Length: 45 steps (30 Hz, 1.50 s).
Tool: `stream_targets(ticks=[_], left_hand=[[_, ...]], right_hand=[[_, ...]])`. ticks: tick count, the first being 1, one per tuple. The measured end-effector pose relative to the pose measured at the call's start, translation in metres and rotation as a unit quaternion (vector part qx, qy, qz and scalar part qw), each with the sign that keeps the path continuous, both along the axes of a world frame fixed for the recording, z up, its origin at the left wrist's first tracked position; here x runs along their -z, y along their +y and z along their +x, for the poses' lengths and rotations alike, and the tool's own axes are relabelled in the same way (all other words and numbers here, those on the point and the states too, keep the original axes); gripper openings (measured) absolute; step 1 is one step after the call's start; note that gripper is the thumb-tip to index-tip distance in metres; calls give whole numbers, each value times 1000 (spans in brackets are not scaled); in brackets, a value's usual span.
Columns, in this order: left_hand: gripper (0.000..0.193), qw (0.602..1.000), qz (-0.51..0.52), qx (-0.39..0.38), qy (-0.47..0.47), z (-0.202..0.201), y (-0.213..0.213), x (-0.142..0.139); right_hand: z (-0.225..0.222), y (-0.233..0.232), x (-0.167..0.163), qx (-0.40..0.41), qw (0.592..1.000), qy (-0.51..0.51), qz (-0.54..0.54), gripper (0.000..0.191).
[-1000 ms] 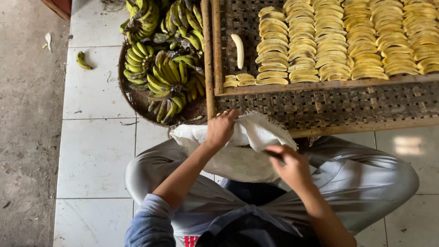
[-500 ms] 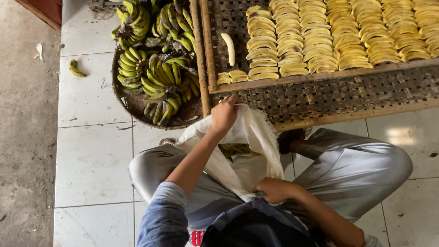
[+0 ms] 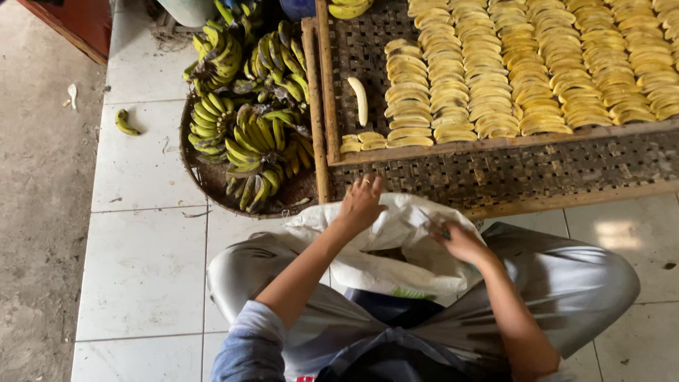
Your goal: The person sits on the floor and peels green bananas by hand, trims the peeled fruit with a small knife, and arranges the banana slices in rows on a woven bamboo drying tray. They take unpeeled bananas from a basket and place the finished slices onto the tray alongside already dried slices.
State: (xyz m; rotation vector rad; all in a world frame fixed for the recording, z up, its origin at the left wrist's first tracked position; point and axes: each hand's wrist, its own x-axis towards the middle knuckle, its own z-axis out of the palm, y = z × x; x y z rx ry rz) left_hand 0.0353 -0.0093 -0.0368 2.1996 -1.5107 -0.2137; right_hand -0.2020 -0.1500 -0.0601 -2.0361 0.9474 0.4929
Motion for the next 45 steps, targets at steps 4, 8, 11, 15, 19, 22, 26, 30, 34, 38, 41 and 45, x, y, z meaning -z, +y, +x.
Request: stream_targets(ticks=[4, 8, 11, 15, 19, 22, 26, 30, 34, 38, 41, 45], left_hand=[[49, 975, 97, 124, -154, -19, 29, 13], [37, 928, 298, 214, 58, -56, 85, 54], [22, 847, 267, 460, 13, -94, 127, 85], [33, 853, 362, 341, 156, -124, 144, 94], [41, 910, 293, 239, 168, -97, 126, 60], [43, 912, 181, 323, 178, -49, 91, 15], [38, 881, 274, 286, 257, 25, 65, -52], [45, 922, 170, 181, 296, 82, 52, -86], [54, 952, 164, 58, 252, 92, 47, -64], [58, 964, 222, -6, 146, 81, 50, -21], [57, 961, 265, -69, -20, 62, 55, 3], [46, 975, 149, -51, -156, 37, 51, 23]], right_hand=[[-15, -14, -33, -14, 979, 14, 203, 40], [4, -3, -55, -52, 969, -67, 233, 46], [29, 8, -52, -91, 996, -1, 0, 59], [40, 18, -38, -43, 998, 38, -29, 46], [31, 32, -36, -97, 991, -29, -89, 40], [33, 46, -49, -103, 980, -114, -128, 36], [51, 59, -81, -75, 967, -220, -106, 27], [80, 52, -109, 0, 945, -306, -114, 43], [133, 18, -115, -28, 905, -409, -109, 35], [209, -39, -106, 59, 941, -332, 12, 24], [270, -84, -109, 127, 897, -420, 54, 20], [342, -138, -135, 209, 809, -529, -149, 30]])
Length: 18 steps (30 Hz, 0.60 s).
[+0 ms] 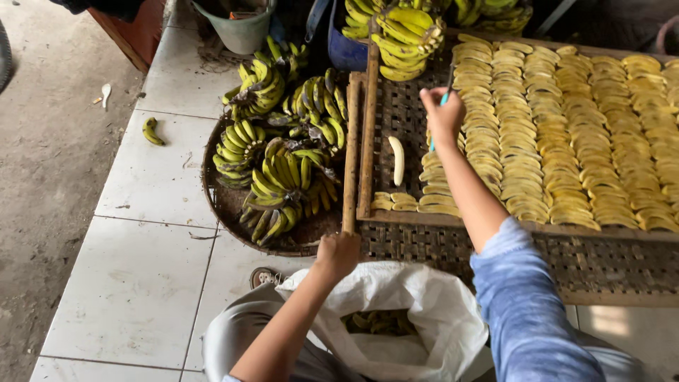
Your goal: The person sits on the floor and peels green bananas by hand, trims the peeled fruit with a small knife, and arranges the banana slices in rows on a woven bamboo drying tray. They take unpeeled bananas from a basket and place the finished slices onto the tray alongside already dried slices.
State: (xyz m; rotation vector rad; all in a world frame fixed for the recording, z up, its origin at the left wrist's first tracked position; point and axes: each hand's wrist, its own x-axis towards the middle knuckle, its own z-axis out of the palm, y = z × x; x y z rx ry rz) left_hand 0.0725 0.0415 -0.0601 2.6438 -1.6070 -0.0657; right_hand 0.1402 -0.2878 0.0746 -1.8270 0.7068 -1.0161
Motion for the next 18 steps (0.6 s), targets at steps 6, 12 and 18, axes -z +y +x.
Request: stream_targets(ticks=[6, 12, 18], left_hand=[[17, 1000, 14, 0, -15, -29, -14, 5], [39, 988, 65, 56, 132, -59, -29, -5], [40, 992, 27, 65, 105, -63, -24, -2]], right_hand=[[72, -59, -21, 123, 990, 44, 45, 58], [100, -76, 2, 199, 976, 42, -71, 48], [91, -88, 3, 165, 981, -28, -95, 29]])
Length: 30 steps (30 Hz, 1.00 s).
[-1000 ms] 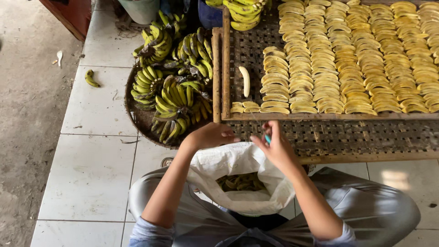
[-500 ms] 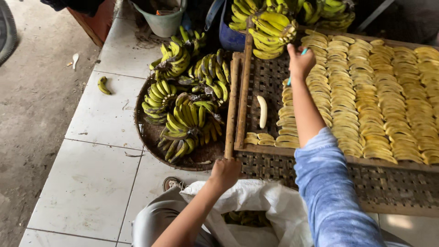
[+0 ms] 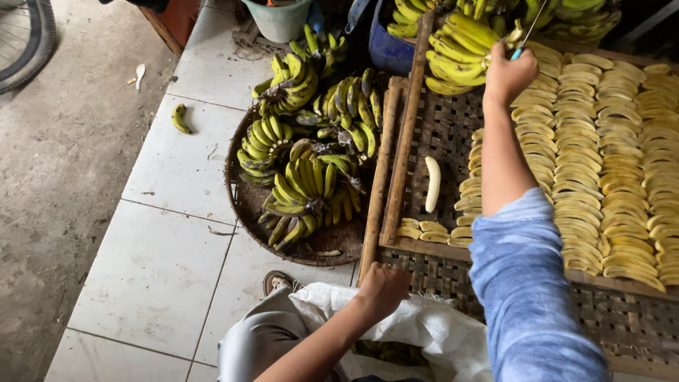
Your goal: The person sits on the floor and peels green bananas by hand, trims the peeled fruit with a small knife, and arranges the banana slices in rows on a woven bamboo drying tray. They take unpeeled bananas from a basket and place the finished slices onto the tray alongside already dried slices.
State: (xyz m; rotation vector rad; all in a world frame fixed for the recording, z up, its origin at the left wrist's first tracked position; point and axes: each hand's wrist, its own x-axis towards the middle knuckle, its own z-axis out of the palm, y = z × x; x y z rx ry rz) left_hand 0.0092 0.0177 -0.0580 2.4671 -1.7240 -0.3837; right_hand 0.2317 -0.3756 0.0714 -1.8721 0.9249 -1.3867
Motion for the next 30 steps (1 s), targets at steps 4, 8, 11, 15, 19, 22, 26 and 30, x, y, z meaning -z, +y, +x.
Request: stream_targets(ticks=[4, 8, 11, 15, 19, 22, 26, 30], left_hand=[[33, 1000, 6, 10, -10, 6, -7, 12], [17, 995, -30, 51, -83, 28, -22, 27], [24, 995, -39, 75, -46, 32, -24, 27], [34, 991, -19, 127, 27, 27, -27, 13], [55, 983, 15, 153, 99, 22, -24, -12], [63, 972, -34, 212, 97, 24, -25, -20], [53, 971, 28, 234, 29, 21, -27, -13], [49, 969, -2, 243, -38, 12, -28, -2]], right_hand=[[-67, -5, -11, -92, 991, -10, -96, 26], [-191, 13, -14, -165, 974, 35, 149, 32], [-283, 36, -1, -156, 961, 23, 227, 29], [-366, 70, 32, -106, 963, 67, 239, 24], [-399, 106, 75, -79, 951, 102, 280, 28], [-398, 135, 98, -71, 965, 165, 190, 30], [-372, 166, 105, -108, 917, 372, -93, 32], [-336, 184, 95, -172, 825, 509, -173, 46]])
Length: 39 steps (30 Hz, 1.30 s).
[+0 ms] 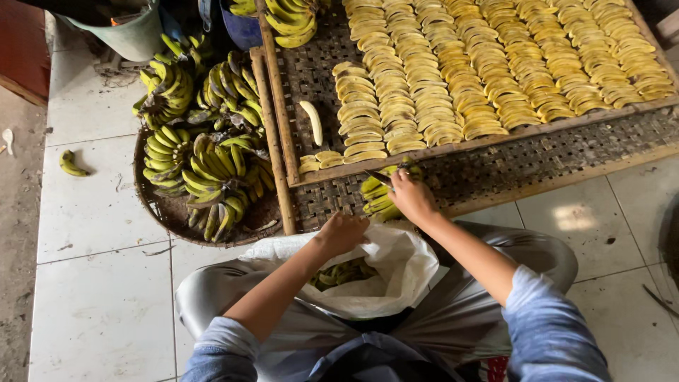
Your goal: The person sits on the floor and peels green bananas by hand, trims the peeled fruit with a small knife, and arranges the banana slices in rows on a woven bamboo drying tray. They take unpeeled bananas from a basket and place the finished slices onto the tray alongside already dried slices.
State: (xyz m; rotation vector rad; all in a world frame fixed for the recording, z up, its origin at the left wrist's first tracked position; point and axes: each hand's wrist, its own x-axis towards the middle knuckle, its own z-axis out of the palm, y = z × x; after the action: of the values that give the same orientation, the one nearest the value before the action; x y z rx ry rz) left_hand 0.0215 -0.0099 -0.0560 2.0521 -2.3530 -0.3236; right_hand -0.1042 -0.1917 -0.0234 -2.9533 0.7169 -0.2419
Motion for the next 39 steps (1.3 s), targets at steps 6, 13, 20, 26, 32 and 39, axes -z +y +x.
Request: stream_targets(ticks=[6, 13, 20, 26, 32, 39], left_hand=[[42, 1000, 14, -2, 12, -10, 5, 6], [40, 1000, 13, 2, 1, -17, 9, 5], [72, 986, -44, -75, 144, -18, 3, -18], [107, 937, -120, -248, 215, -12, -58, -26], [144, 964, -52, -242, 99, -32, -106, -33], [142, 953, -94, -248, 144, -39, -104, -18]], right_hand=[[30, 21, -5, -97, 982, 11, -163, 40], [42, 37, 4, -65, 982, 64, -165, 8], [27, 1, -14, 26, 999, -20, 44, 23], [-10, -7, -37, 3, 951, -298, 83, 32], [-22, -4, -35, 58, 896, -338, 283, 27], [-31, -26, 3, 213, 386, -363, 821, 55]])
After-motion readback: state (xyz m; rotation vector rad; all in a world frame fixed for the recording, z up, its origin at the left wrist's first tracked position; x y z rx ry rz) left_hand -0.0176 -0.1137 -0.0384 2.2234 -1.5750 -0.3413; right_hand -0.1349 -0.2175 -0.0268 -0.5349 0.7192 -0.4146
